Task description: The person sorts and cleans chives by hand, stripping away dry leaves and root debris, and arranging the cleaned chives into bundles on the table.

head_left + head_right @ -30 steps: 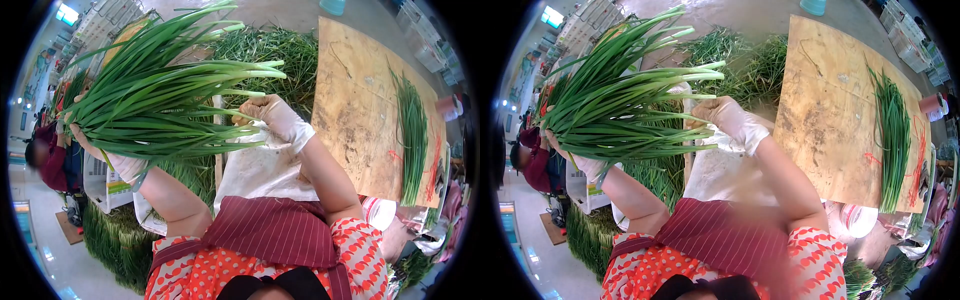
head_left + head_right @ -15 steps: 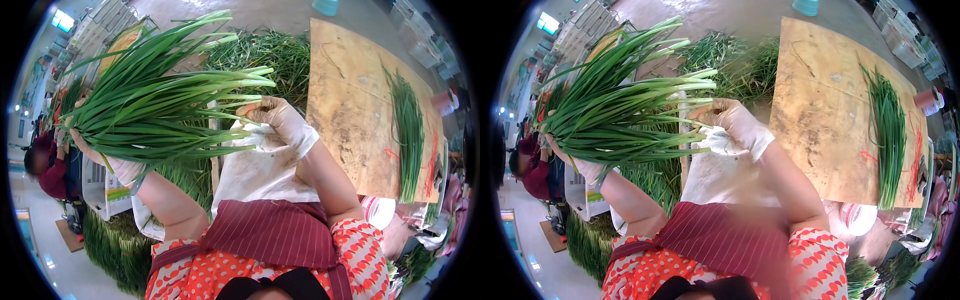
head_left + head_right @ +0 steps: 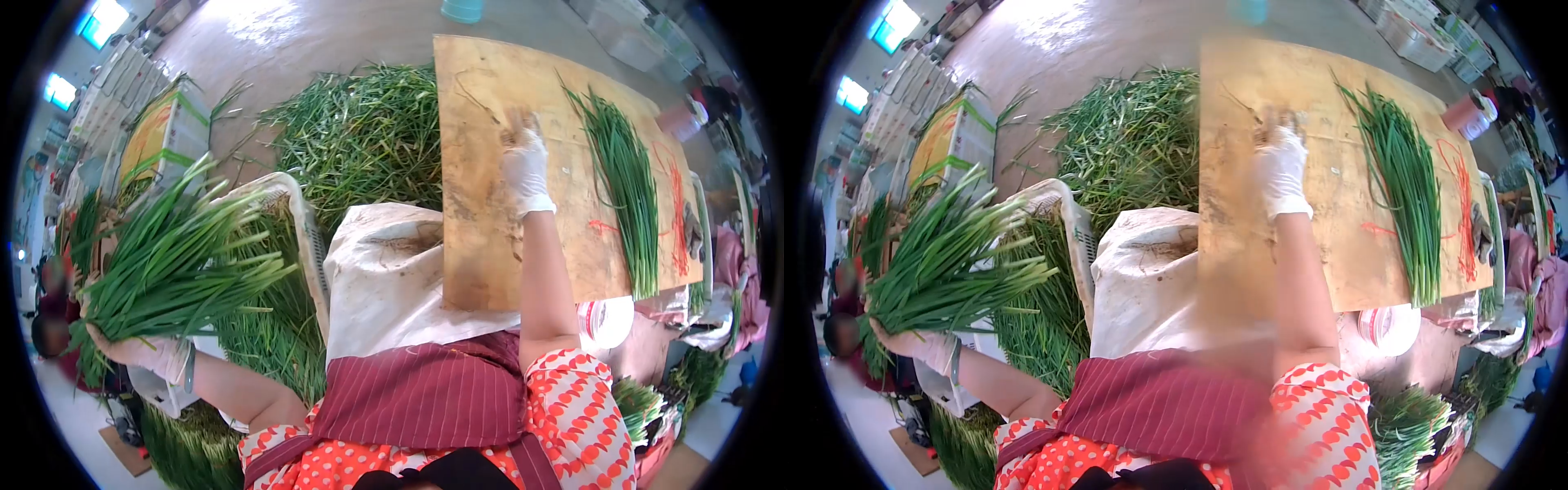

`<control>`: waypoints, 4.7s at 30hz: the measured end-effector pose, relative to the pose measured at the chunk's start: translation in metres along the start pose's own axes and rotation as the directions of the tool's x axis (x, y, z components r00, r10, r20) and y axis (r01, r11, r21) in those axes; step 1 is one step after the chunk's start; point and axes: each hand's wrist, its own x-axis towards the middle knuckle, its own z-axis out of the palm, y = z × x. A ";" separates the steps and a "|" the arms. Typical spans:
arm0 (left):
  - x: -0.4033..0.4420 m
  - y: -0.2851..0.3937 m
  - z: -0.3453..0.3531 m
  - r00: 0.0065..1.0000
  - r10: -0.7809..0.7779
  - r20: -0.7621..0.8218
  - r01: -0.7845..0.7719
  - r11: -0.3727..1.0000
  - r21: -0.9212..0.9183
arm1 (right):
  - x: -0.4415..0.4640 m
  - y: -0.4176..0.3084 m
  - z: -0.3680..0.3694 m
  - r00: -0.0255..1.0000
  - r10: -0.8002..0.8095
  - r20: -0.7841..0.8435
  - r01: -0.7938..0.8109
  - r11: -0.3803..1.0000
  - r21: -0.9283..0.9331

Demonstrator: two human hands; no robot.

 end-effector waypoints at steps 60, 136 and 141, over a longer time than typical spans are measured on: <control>-0.040 -0.228 0.371 0.647 -0.391 0.654 0.564 0.823 -0.066 | -0.080 0.020 -0.247 0.929 0.355 -0.106 -0.273 0.849 0.452; -0.244 -0.232 0.252 0.660 -0.728 0.185 0.726 0.682 0.096 | 0.008 -0.122 -0.048 0.967 0.127 0.223 -0.255 0.573 0.779; -0.288 -0.231 0.265 0.463 -0.789 0.403 0.822 0.553 0.138 | -0.011 -0.074 -0.090 0.853 0.320 0.412 -0.513 0.372 0.774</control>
